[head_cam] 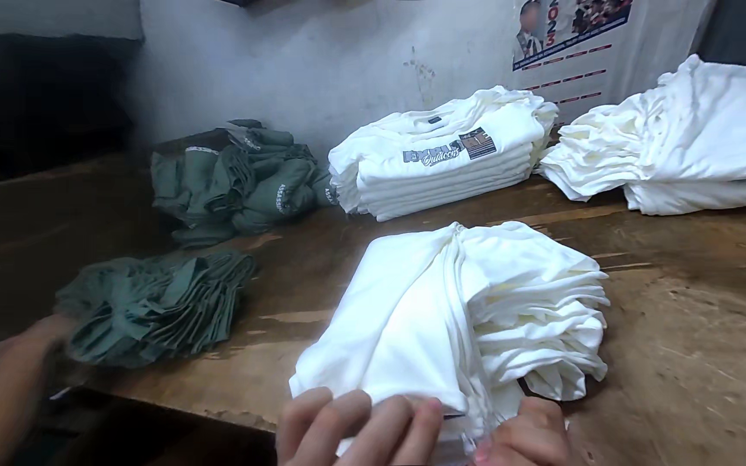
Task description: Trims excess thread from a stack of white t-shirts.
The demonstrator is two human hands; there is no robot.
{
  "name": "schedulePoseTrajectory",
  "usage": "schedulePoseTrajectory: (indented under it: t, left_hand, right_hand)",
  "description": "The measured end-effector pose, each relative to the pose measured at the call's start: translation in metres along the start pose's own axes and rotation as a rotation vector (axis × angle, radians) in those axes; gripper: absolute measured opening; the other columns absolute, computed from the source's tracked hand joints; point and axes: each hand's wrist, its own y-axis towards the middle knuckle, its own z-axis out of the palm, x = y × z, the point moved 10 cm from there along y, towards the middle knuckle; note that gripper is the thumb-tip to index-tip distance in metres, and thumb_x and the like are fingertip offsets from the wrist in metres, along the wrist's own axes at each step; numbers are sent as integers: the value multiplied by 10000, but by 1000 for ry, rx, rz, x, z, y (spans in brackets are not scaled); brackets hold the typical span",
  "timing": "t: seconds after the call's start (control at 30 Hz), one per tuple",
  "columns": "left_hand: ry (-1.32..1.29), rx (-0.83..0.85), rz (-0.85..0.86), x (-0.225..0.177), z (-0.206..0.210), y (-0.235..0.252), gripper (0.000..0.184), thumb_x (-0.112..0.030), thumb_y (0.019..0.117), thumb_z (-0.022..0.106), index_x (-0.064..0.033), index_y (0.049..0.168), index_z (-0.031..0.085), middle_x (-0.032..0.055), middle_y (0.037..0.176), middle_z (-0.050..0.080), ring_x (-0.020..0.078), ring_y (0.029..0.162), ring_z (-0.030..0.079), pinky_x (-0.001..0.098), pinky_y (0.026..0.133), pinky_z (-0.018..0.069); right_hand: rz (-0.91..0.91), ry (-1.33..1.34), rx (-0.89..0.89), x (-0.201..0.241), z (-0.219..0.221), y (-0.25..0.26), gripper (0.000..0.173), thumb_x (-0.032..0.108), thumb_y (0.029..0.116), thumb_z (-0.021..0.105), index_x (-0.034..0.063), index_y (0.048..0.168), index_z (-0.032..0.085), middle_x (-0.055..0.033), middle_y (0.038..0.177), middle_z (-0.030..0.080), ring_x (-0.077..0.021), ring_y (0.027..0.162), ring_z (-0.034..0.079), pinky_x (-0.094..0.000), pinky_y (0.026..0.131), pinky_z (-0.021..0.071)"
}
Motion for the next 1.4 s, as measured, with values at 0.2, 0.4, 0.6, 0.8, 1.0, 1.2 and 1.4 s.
schedulePoseTrajectory:
  t: [0.2, 0.4, 0.6, 0.8, 1.0, 1.2, 1.4]
  left_hand:
    - [28, 36, 125, -8, 4, -6, 166, -210, 999, 648, -218, 1160, 688, -29, 989, 638, 159, 892, 492, 352, 929, 304]
    - [57, 59, 164, -10, 11, -6, 137, -187, 1009, 622, -196, 1117, 705, -41, 997, 678, 164, 904, 495, 351, 915, 305]
    - [15, 71, 127, -8, 12, -2, 158, -218, 1015, 625, -221, 1167, 668, -21, 1007, 608, 161, 906, 486, 344, 917, 316]
    - [-63, 140, -30, 3, 19, 3, 143, -274, 1018, 621, -230, 1145, 670, -29, 953, 632, 150, 878, 529, 328, 859, 371]
    - [-346, 273, -319, 50, 32, 3, 94, -204, 939, 664, -125, 977, 699, 1, 800, 635, 63, 718, 595, 208, 645, 505]
    - [50, -210, -688, 125, -65, -17, 253, -96, 965, 635, 103, 1113, 585, 53, 935, 617, -38, 721, 525, 120, 611, 436]
    - [-338, 342, -514, 27, 20, -13, 413, -282, 892, 795, -49, 1220, 703, 149, 959, 650, 202, 880, 619, 341, 781, 521]
  right_hand:
    - [180, 197, -20, -18, -3, 2, 55, 162, 994, 681, 136, 969, 722, 67, 967, 686, 1, 949, 632, -186, 915, 502]
    - [252, 343, -17, -24, 0, -1, 44, 164, 980, 703, 144, 986, 741, 91, 988, 700, 16, 982, 643, -175, 916, 517]
    - [259, 427, 72, -28, 1, 0, 64, 167, 988, 694, 118, 971, 731, 63, 974, 704, -5, 968, 647, -198, 905, 522]
    - [158, 311, 306, -15, 3, 5, 113, 148, 949, 731, 52, 891, 732, -51, 857, 712, -100, 879, 648, -284, 938, 467]
    - [126, -32, 388, -26, 8, 15, 273, 352, 956, 736, 137, 1099, 648, -55, 1040, 605, -90, 997, 612, -211, 885, 530]
    - [300, -56, 724, -27, -28, 23, 98, 24, 935, 695, 19, 894, 783, -159, 938, 718, -175, 906, 686, -278, 830, 565]
    - [439, -39, 341, -32, -36, 31, 162, 122, 1024, 582, 4, 1050, 690, -109, 1151, 652, -46, 1017, 636, -186, 823, 560]
